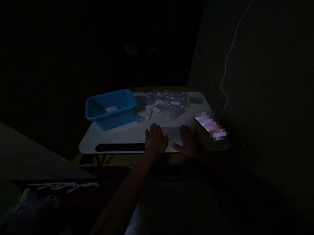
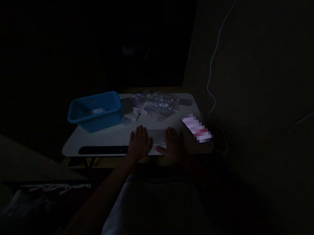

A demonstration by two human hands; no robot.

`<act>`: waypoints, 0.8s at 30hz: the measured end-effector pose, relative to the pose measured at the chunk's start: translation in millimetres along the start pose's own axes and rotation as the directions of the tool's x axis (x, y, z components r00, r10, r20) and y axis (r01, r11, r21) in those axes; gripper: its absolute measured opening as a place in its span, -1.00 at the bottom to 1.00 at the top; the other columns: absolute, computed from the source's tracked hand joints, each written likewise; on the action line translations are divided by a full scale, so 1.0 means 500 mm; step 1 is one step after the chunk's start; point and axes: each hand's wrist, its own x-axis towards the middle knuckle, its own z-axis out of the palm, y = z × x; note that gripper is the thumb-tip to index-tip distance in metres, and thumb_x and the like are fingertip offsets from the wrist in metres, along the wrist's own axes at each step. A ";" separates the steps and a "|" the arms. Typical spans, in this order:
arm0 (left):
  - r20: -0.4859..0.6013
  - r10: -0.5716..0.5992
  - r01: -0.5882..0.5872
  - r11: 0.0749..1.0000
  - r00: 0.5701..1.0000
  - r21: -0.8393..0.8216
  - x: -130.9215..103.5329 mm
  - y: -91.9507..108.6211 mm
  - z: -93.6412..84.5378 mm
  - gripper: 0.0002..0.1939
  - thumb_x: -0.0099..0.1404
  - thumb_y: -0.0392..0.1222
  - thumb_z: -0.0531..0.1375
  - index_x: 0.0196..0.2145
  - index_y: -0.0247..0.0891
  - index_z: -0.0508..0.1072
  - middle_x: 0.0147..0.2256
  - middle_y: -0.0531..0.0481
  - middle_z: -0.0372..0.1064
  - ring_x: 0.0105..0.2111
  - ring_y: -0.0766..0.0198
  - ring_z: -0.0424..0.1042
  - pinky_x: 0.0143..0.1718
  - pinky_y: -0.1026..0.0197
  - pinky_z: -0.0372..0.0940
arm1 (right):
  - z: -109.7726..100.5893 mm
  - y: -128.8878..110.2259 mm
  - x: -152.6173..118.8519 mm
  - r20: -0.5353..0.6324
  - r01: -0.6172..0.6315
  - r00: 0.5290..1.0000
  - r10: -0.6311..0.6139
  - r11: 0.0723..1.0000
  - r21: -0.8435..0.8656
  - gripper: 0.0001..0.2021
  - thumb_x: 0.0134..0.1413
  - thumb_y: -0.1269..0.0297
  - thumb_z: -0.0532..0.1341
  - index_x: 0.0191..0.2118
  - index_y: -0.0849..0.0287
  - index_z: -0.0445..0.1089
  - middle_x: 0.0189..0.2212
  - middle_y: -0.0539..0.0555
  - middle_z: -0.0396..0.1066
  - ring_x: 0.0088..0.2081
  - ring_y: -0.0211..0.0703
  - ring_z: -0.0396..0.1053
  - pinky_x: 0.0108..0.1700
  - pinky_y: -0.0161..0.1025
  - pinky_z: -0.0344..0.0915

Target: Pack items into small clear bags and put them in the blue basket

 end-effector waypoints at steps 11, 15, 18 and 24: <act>-0.017 -0.003 0.003 1.000 1.000 -0.006 -0.001 0.002 -0.003 -0.41 0.29 -0.06 -0.20 0.16 -0.54 0.02 0.19 -0.33 -0.11 0.20 0.03 -0.14 0.13 -0.04 -0.17 | -0.010 0.002 0.007 -0.045 0.001 0.999 0.000 1.000 0.021 -0.27 0.08 -0.11 -0.13 0.17 0.45 -0.02 0.18 0.37 -0.03 0.20 0.13 -0.10 0.12 0.18 -0.16; 0.004 -0.004 0.004 1.000 1.000 -0.006 -0.002 0.002 -0.009 -0.40 0.29 -0.06 -0.20 0.16 -0.56 0.00 0.19 -0.33 -0.12 0.20 0.01 -0.13 0.13 -0.04 -0.17 | -0.022 -0.017 0.024 -0.091 0.066 0.994 -0.064 0.998 0.019 -0.35 0.15 -0.04 -0.21 0.17 0.41 0.00 0.19 0.31 -0.06 0.22 0.06 -0.16 0.15 0.16 -0.25; 0.020 -0.003 0.004 1.000 1.000 -0.008 -0.002 0.003 -0.013 -0.40 0.29 -0.07 -0.20 0.17 -0.57 -0.01 0.20 -0.33 -0.14 0.20 0.02 -0.15 0.14 -0.04 -0.18 | -0.014 -0.025 0.031 -0.062 0.088 0.994 -0.086 0.996 0.024 -0.38 0.18 0.01 -0.26 0.17 0.40 0.02 0.19 0.29 -0.04 0.22 0.02 -0.14 0.16 0.13 -0.24; 0.023 -0.001 0.002 1.000 1.000 -0.024 -0.003 0.000 -0.009 -0.37 0.29 -0.03 -0.21 0.17 -0.58 -0.02 0.20 -0.34 -0.14 0.20 0.01 -0.17 0.15 -0.05 -0.20 | 0.010 -0.013 0.026 -0.043 0.048 0.998 -0.048 0.999 0.009 -0.36 0.15 -0.04 -0.21 0.16 0.39 0.05 0.18 0.32 -0.02 0.20 0.05 -0.08 0.14 0.17 -0.20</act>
